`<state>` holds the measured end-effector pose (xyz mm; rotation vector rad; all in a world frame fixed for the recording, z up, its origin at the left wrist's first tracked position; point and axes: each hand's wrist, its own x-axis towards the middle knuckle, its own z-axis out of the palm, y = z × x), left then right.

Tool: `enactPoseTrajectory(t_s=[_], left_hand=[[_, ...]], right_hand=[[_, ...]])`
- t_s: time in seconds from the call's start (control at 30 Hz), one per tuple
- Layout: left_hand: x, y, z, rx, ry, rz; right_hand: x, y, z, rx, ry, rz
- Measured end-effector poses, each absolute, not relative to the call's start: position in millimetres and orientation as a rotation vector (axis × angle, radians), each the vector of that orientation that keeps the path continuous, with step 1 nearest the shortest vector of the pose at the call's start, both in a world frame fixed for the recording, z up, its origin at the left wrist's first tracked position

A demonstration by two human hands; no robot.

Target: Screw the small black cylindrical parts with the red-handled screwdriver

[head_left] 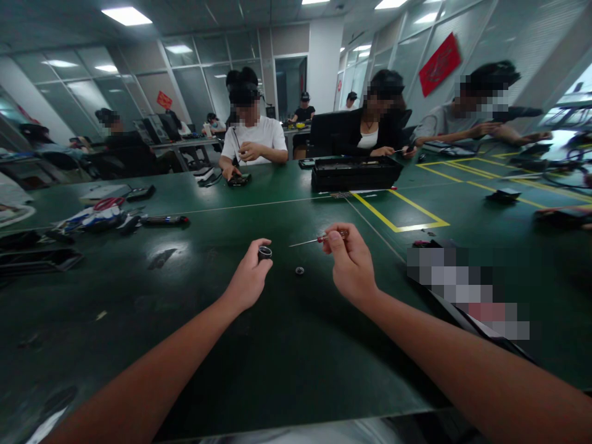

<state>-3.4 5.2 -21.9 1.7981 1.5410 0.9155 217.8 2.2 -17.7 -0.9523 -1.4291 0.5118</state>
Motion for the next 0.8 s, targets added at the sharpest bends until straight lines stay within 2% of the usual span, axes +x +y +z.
enactPoseTrajectory(t_s=[0.17,0.47,0.63,0.8], left_hand=[[10.3,6.5,-9.3,2.098,1.507,0.561],[42.3,28.9,-13.0,2.538,1.415,0.004],[42.8,34.9,-10.6,2.557,1.341,-0.003],[15.8,40.8,-13.4,2.350,1.355,0.189]], right_hand=[[218.6,2.3,-16.3,-0.938,-1.413,0.499],[218.7,3.2,-15.7,-0.930,-1.420,0.505],[219.3,3.8,-16.4,-0.949,-1.413,0.516],[220.3,4.2,-16.9,-0.948,-1.408,0.522]])
